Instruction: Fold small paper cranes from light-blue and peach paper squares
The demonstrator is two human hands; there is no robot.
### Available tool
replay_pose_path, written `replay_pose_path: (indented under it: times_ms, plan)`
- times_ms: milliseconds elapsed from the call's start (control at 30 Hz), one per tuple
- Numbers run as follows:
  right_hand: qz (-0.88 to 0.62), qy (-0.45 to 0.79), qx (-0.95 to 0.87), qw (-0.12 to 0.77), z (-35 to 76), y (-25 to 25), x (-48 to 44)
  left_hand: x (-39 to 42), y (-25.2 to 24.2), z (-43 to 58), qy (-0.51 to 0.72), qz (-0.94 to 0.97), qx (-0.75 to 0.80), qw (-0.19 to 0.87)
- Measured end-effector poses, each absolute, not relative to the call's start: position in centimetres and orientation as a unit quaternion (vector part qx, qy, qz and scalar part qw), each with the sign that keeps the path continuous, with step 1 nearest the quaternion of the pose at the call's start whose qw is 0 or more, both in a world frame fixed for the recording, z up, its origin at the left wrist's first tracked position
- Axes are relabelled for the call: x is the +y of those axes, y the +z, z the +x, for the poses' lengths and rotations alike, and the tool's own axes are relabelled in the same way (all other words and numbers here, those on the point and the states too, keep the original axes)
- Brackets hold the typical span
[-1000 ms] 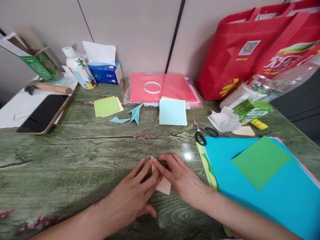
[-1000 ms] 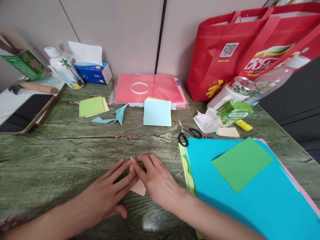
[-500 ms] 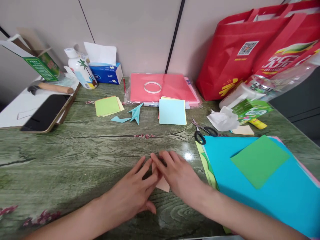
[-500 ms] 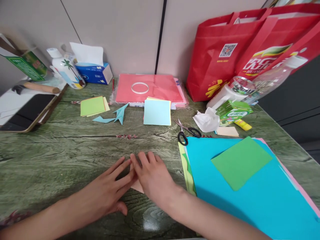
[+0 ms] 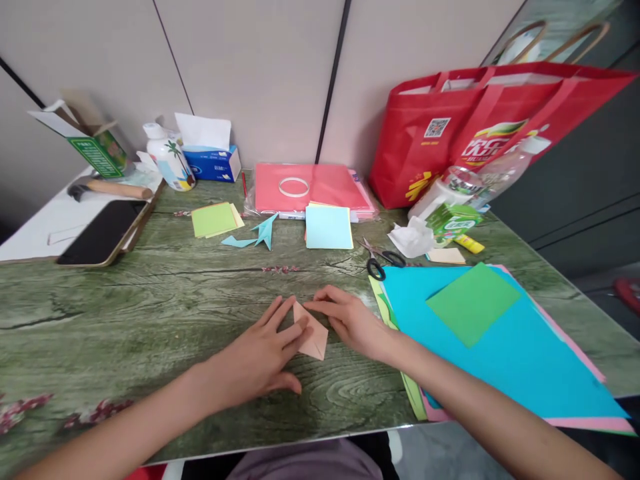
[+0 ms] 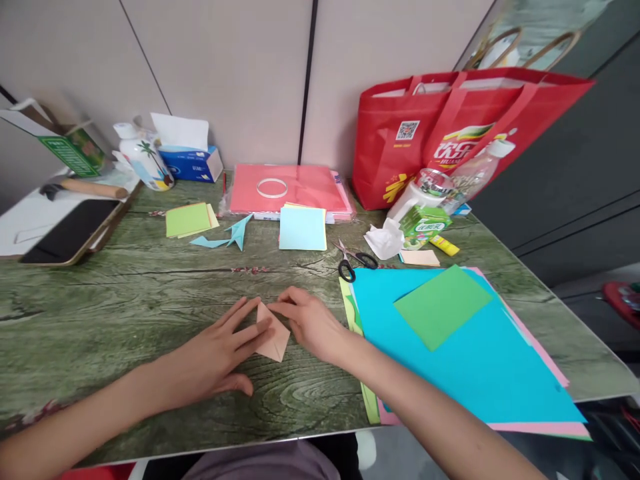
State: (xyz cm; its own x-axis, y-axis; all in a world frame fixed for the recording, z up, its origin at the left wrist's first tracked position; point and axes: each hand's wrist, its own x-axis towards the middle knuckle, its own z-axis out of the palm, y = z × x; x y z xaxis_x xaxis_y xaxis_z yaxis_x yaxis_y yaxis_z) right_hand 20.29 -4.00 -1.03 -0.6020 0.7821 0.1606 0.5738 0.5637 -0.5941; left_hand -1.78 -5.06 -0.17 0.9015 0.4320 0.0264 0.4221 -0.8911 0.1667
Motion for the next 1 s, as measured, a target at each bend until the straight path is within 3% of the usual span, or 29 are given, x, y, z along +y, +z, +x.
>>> replay_pose_path:
  times_ms: [167,367,700,867,1000]
  plan:
    - [-0.398,0.147,-0.896,0.134,19.4,-0.8,-4.3,-4.8,0.0,-1.8,0.025,0.975,0.208,0.077]
    - [-0.413,0.117,-0.902,0.051,18.8,-0.2,-3.4,-4.6,0.4,-1.5,0.012,0.976,0.207,0.066]
    - [-0.361,0.023,-0.932,0.006,21.1,-0.3,-7.4,-4.5,0.7,-1.2,0.013,0.976,0.209,0.057]
    - [-0.392,0.034,-0.919,0.003,21.3,-0.3,-8.5,-4.6,0.5,-1.2,0.0,0.974,0.217,0.062]
    - [-0.472,0.13,-0.872,0.023,21.5,0.1,-8.0,-4.8,0.5,-1.3,0.028,0.968,0.236,0.082]
